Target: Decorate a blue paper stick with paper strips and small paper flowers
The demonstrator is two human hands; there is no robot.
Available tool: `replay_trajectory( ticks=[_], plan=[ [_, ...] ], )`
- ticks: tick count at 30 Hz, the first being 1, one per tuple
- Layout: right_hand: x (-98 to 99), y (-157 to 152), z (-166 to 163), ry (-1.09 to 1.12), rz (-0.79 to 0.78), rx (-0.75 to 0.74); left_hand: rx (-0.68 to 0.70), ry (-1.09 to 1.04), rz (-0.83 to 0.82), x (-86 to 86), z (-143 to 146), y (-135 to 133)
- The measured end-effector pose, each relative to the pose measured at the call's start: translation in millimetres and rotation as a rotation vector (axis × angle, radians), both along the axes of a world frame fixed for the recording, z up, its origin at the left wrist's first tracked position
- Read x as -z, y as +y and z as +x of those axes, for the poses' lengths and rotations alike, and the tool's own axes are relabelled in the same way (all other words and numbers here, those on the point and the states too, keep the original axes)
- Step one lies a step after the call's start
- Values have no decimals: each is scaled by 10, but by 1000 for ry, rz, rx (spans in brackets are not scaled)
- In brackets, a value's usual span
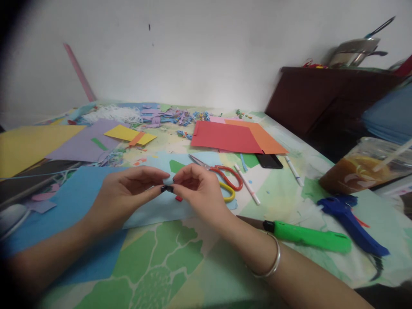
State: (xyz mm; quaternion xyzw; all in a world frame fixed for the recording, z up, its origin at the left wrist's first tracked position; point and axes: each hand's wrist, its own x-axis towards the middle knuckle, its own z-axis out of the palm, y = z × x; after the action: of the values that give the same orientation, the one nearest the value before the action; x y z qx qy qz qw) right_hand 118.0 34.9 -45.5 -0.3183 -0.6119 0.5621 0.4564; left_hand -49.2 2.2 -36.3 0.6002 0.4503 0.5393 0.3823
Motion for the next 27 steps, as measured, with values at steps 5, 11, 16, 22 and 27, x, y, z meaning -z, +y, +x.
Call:
replay_trajectory(
  ticks=[5, 11, 16, 22, 27],
  plan=[
    [-8, -8, 4, -30, 26, 16, -4, -16, -33, 4, -6, 2],
    [11, 0, -6, -9, 26, 24, 4, 1, -39, 10, -8, 6],
    [12, -2, -6, -19, 20, 10, 3, 33, -25, 7, -5, -4],
    [-3, -17, 0, -32, -6, -13, 5, 68, 26, 27, -3, -7],
    [-24, -29, -4, -52, -25, -8, 19, 93, 52, 58, 1, 3]
  ],
)
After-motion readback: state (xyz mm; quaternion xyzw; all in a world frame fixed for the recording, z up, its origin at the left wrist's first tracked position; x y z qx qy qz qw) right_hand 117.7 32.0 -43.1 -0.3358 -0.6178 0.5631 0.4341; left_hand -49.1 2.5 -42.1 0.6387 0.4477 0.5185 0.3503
